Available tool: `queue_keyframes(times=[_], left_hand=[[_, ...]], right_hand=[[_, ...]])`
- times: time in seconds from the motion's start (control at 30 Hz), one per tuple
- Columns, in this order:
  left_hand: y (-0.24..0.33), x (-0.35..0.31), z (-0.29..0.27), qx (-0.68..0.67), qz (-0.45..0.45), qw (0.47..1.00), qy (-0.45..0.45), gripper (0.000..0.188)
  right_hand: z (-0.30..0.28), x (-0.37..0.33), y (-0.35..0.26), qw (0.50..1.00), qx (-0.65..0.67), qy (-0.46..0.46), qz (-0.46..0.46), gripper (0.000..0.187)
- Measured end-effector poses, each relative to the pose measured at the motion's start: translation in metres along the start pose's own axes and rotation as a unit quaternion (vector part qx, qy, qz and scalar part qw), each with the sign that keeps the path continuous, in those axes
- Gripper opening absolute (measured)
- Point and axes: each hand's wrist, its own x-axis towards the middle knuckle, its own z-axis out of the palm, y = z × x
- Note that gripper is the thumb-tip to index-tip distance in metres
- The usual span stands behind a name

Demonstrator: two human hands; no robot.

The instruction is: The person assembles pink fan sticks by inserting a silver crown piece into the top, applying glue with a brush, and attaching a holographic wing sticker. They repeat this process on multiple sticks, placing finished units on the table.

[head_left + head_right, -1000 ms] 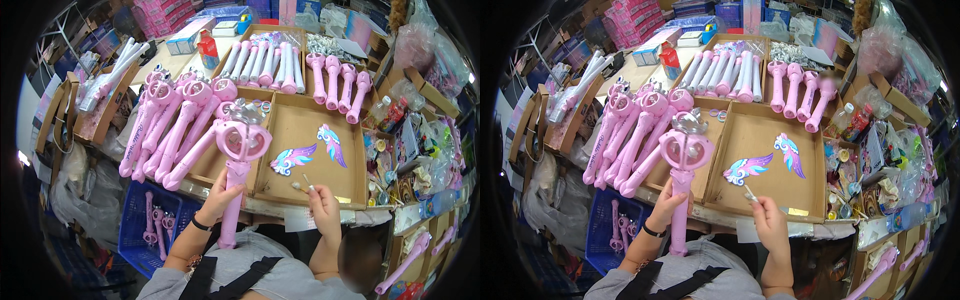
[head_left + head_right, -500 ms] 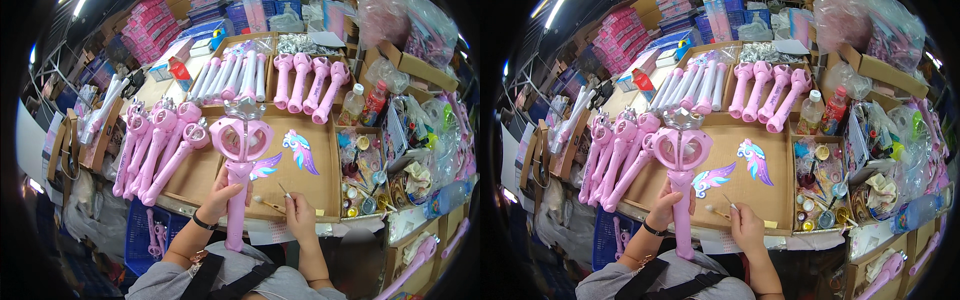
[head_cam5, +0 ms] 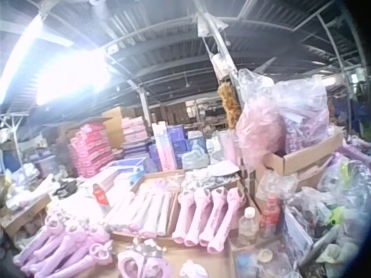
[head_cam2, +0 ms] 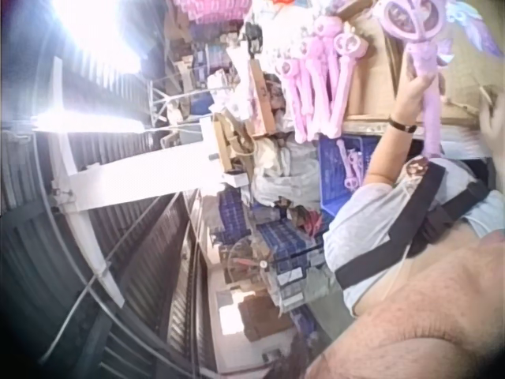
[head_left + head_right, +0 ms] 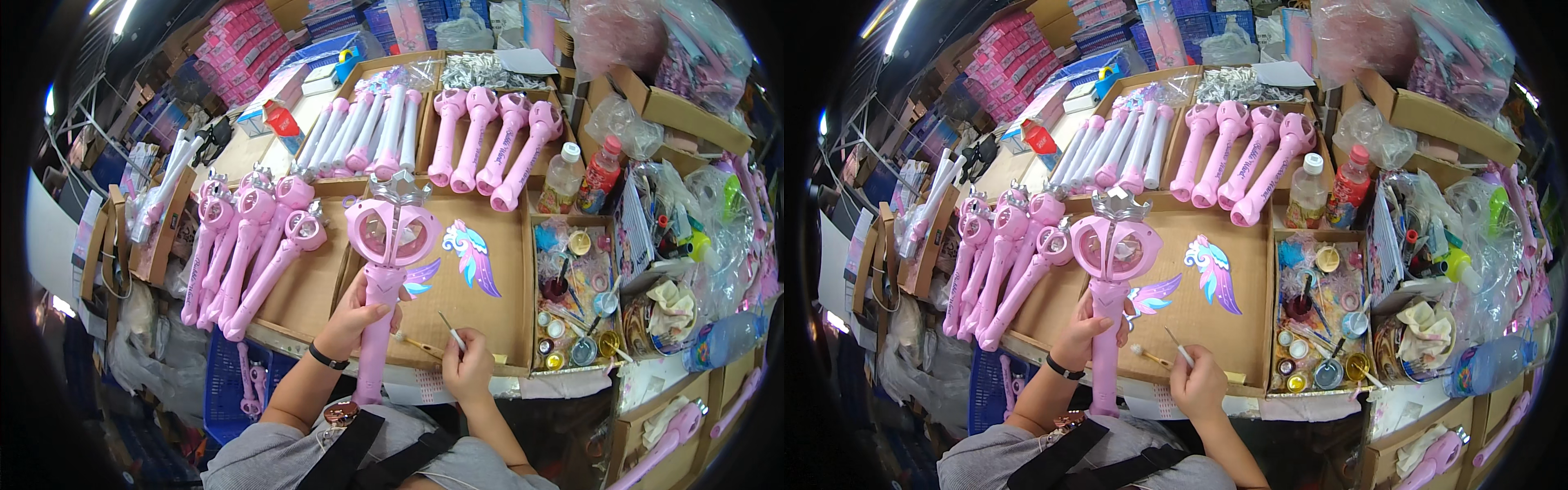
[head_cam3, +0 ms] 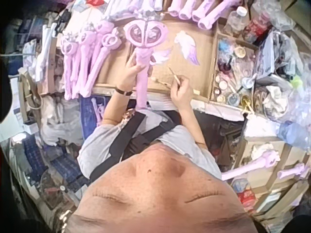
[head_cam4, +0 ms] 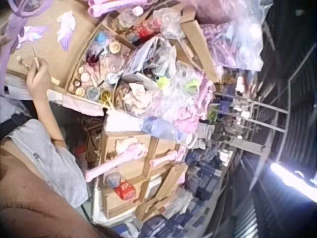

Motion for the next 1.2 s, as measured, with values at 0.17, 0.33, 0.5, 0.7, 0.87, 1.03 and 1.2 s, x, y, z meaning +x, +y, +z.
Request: queue_keyframes(times=[0.17, 0.33, 0.5, 0.7, 0.87, 1.03, 1.2], left_hand=[[-0.002, 0.002, -0.011, 0.011, 0.021, 0.999, 0.048, 0.060], [-0.006, -0.003, -0.023, -0.009, -0.010, 0.998, 0.059, 0.062], [-0.007, -0.009, -0.024, 0.015, -0.009, 0.998, 0.065, 0.067], [0.006, -0.032, -0.040, 0.115, 0.048, 0.990, 0.062, 0.072], [0.015, -0.059, -0.068, 0.225, 0.142, 0.959, 0.100, 0.062], [0.026, -0.094, -0.093, 0.320, 0.162, 0.917, 0.176, 0.059], [0.027, -0.123, -0.109, 0.361, 0.195, 0.879, 0.243, 0.060]], right_hand=[[0.007, 0.004, 0.001, 0.999, -0.032, 0.020, 0.009, 0.016], [0.001, 0.024, -0.022, 1.000, 0.010, 0.004, -0.021, 0.012], [0.007, 0.051, -0.060, 0.982, -0.085, -0.024, -0.169, 0.017], [0.038, 0.062, -0.096, 0.943, -0.147, -0.052, -0.293, 0.021], [0.058, 0.043, -0.122, 0.908, -0.198, -0.095, -0.356, 0.022], [0.090, 0.028, -0.139, 0.922, -0.134, -0.165, -0.323, 0.020], [0.114, 0.007, -0.144, 0.917, -0.131, -0.207, -0.314, 0.018]])
